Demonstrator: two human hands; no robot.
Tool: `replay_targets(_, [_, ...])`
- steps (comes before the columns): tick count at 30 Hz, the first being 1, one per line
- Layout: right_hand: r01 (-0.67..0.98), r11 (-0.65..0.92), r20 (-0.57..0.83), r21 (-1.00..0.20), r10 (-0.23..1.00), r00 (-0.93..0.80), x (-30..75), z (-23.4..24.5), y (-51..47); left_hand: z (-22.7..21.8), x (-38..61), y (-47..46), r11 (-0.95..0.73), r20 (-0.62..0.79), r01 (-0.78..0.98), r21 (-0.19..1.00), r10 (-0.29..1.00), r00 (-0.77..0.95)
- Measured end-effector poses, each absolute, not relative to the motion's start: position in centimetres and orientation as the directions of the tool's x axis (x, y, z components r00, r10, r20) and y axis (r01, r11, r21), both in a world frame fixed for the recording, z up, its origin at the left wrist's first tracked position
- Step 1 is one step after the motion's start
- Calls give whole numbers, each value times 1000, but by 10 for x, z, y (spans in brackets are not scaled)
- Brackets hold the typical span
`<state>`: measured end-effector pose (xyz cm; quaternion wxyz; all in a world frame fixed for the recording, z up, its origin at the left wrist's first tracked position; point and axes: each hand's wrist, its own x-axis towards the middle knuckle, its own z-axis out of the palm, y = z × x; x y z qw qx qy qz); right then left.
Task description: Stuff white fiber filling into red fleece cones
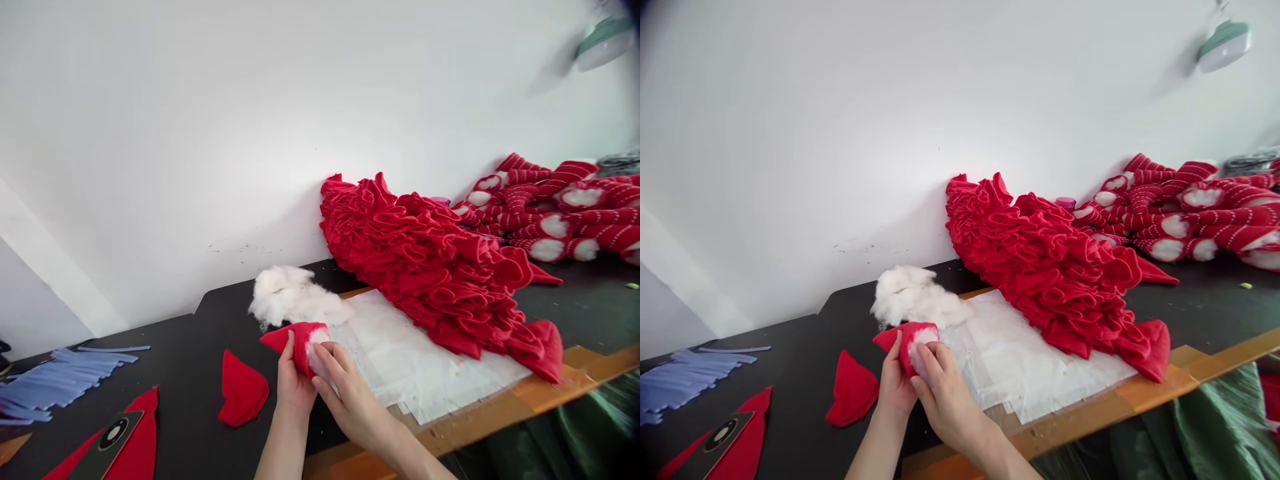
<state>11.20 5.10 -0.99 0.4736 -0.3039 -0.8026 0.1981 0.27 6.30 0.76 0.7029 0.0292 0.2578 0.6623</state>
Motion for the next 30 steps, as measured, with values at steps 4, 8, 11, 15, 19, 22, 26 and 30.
replay_targets(4, [236, 804, 698, -545, 592, -403, 115, -5, 47, 10, 3, 50, 141, -318, -912, 385, 948, 13])
replay_targets(8, [465, 785, 812, -409, 546, -207, 100, -9, 56, 14, 17, 40, 150, -308, -913, 378, 951, 28])
replay_targets(11, [507, 719, 809, -475, 584, -70, 99, -16, 60, 18, 15, 37, 142, -310, -909, 391, 950, 15])
replay_targets(15, [240, 605, 618, -759, 786, -27, 113, -21, 66, 20, 0, 35, 199, -340, -886, 419, 939, 51])
replay_targets(19, [-10, 365, 357, -931, 905, -232, 113, -18, 69, 18, -1, 36, 241, -365, -868, 435, 928, 74])
replay_targets(22, [71, 386, 377, -920, 919, -112, 102, -14, 69, 18, 8, 34, 189, -364, -861, 472, 931, 5])
replay_targets(26, [28, 251, 252, -968, 966, 57, 98, -13, 72, 14, 13, 25, 22, -181, -781, 625, 977, -117])
replay_targets(30, [-96, 228, 232, -969, 972, -34, 112, -12, 72, 4, 3, 14, -159, 3, -459, 874, 946, -323])
